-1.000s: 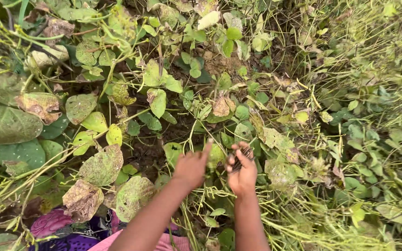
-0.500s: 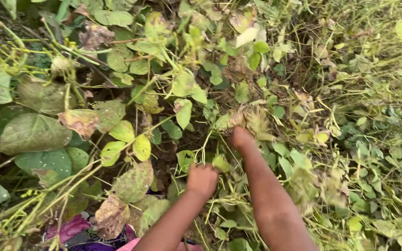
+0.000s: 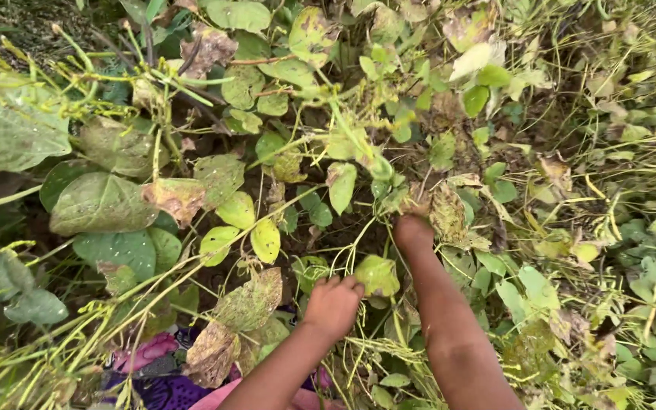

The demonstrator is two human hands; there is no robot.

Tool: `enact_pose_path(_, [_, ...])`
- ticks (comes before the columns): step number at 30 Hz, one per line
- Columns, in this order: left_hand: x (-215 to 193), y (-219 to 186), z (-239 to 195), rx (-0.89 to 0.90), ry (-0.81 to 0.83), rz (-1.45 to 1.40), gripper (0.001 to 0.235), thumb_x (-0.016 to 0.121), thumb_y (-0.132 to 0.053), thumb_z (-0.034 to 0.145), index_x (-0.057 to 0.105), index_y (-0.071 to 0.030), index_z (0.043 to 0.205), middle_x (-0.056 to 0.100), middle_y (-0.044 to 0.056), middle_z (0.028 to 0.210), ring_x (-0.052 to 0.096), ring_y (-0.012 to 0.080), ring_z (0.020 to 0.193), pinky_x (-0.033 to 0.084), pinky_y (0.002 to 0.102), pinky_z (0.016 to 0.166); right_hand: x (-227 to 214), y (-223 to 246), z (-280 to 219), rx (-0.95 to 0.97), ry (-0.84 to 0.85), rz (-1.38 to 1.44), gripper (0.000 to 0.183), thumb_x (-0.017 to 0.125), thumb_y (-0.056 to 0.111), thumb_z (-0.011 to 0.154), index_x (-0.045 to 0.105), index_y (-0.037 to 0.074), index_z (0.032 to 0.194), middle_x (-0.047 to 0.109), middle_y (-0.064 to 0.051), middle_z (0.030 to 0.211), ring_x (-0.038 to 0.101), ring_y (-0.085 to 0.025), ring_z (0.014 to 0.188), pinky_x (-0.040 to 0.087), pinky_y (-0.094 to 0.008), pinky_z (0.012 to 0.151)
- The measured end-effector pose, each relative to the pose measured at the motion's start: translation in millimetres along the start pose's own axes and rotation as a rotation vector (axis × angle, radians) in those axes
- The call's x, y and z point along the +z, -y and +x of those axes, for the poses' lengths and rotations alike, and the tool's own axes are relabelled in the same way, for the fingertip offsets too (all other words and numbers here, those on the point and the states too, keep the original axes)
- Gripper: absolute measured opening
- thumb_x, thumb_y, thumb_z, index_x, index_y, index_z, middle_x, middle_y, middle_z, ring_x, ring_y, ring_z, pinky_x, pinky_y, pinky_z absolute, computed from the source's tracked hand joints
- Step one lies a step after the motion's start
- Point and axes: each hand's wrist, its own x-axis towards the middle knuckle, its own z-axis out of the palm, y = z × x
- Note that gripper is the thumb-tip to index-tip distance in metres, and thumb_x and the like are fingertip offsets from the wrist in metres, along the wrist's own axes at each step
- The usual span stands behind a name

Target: Harvesting green beans by hand and collecting them in a bag.

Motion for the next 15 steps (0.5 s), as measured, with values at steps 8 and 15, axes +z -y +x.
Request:
enact_pose_path(8, [15,-7,-1,0.001,-0.031,-0.006,0.054,0.066,0.011,0.071,0.069,-0.009,0.121,0.069,0.012,0.118,0.068,0.0278,0.105,0.051,0.048,0.099,1,-43,-61,0.002,-0.219,0.305,0.019,0.062,0.013,0.09,0.074,0.003,0.101,0.073,-0.022,0.096,0.07,-0.033,0.083,0.057,-0.048,0.079])
enact_pose_path(15, [1,-36,-13,-0.023,0.059,-0.019,0.066,0.064,0.009,0.077,0.057,-0.012,0.139,0.06,0.011,0.136,0.057,0.0297,0.125,0.043,0.05,0.11,-95,-56,-150,0.131,-0.296,1.405,0.026,0.06,0.015,0.099,0.061,0.002,0.122,0.062,-0.006,0.078,0.05,-0.011,0.056,0.04,-0.028,0.049])
